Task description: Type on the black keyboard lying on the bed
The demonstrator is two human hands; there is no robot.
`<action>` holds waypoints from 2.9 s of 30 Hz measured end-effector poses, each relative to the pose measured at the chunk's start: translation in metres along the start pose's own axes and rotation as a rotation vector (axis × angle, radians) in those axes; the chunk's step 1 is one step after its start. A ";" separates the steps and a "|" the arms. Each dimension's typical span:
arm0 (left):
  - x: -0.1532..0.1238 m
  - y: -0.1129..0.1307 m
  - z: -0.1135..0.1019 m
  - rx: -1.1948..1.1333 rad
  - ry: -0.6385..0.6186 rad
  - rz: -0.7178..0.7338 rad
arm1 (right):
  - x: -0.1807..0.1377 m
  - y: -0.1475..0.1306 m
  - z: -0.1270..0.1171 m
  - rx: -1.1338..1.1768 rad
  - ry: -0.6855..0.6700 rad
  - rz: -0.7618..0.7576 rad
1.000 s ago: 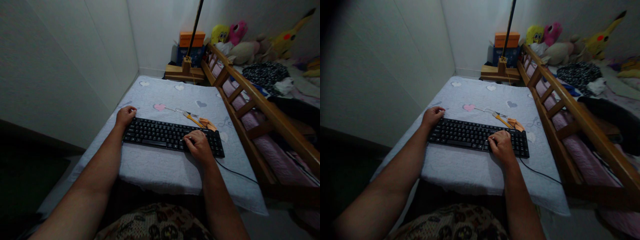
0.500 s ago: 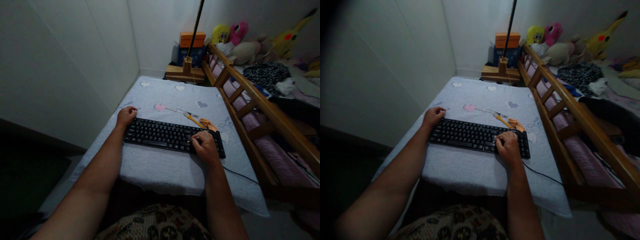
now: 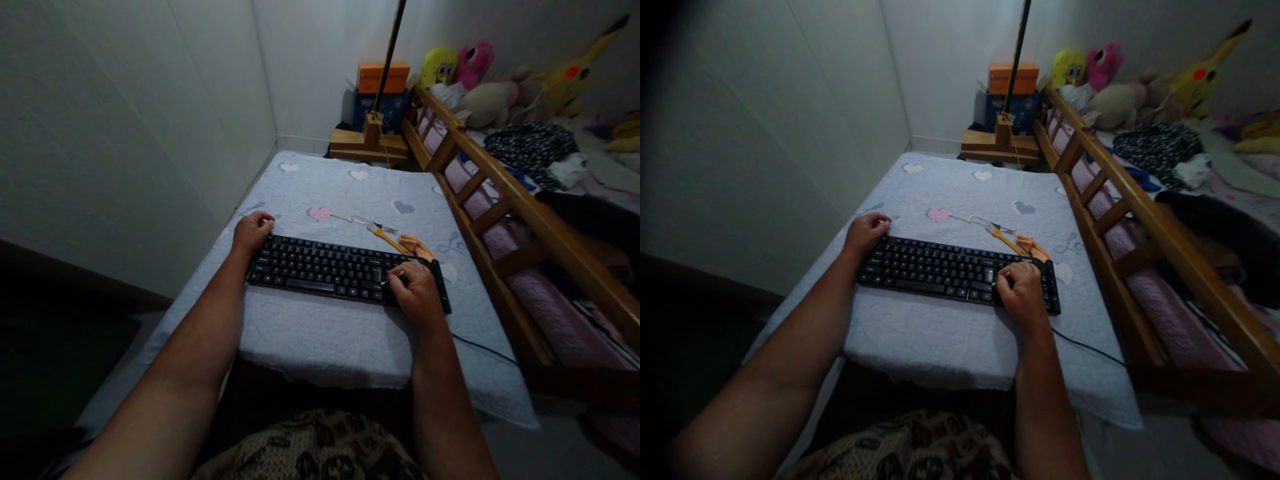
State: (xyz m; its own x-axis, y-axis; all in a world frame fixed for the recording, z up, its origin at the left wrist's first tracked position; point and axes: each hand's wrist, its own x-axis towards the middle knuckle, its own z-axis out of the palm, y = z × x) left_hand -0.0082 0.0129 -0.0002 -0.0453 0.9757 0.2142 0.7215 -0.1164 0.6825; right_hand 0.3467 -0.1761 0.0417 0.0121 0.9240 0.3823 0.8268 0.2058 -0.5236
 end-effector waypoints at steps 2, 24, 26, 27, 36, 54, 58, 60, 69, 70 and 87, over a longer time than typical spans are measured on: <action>0.000 0.000 0.000 0.002 0.001 -0.002 | 0.000 -0.001 -0.001 0.003 -0.002 0.001; 0.000 0.001 0.000 0.001 -0.004 0.004 | 0.000 0.001 -0.001 0.013 -0.005 0.015; 0.001 0.000 0.000 -0.001 -0.004 0.006 | 0.000 0.001 -0.002 0.021 -0.008 0.018; 0.001 0.000 0.001 -0.003 -0.003 0.006 | 0.000 0.000 -0.002 0.024 -0.011 0.018; 0.000 0.000 0.000 0.004 0.005 -0.003 | -0.001 -0.002 -0.003 0.042 -0.045 0.006; 0.001 -0.001 0.001 -0.015 0.003 -0.006 | 0.000 -0.012 0.001 0.059 -0.089 -0.038; 0.001 -0.002 0.001 -0.017 0.004 -0.008 | 0.000 -0.015 0.002 0.070 -0.108 -0.052; 0.001 -0.001 0.001 -0.021 0.004 -0.007 | 0.000 -0.017 0.003 0.069 -0.111 -0.062; 0.001 -0.001 0.001 -0.011 0.009 -0.005 | 0.000 -0.021 0.008 0.088 -0.140 -0.113; 0.001 -0.001 0.001 -0.009 0.008 -0.008 | 0.000 -0.021 0.009 0.091 -0.139 -0.119; -0.001 0.002 0.000 -0.025 0.008 -0.004 | 0.000 -0.020 0.008 0.088 -0.118 -0.091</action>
State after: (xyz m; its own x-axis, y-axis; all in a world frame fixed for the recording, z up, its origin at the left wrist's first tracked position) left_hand -0.0068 0.0118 0.0012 -0.0542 0.9747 0.2168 0.7039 -0.1166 0.7006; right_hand 0.3260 -0.1773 0.0459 -0.1309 0.9305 0.3420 0.7692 0.3129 -0.5571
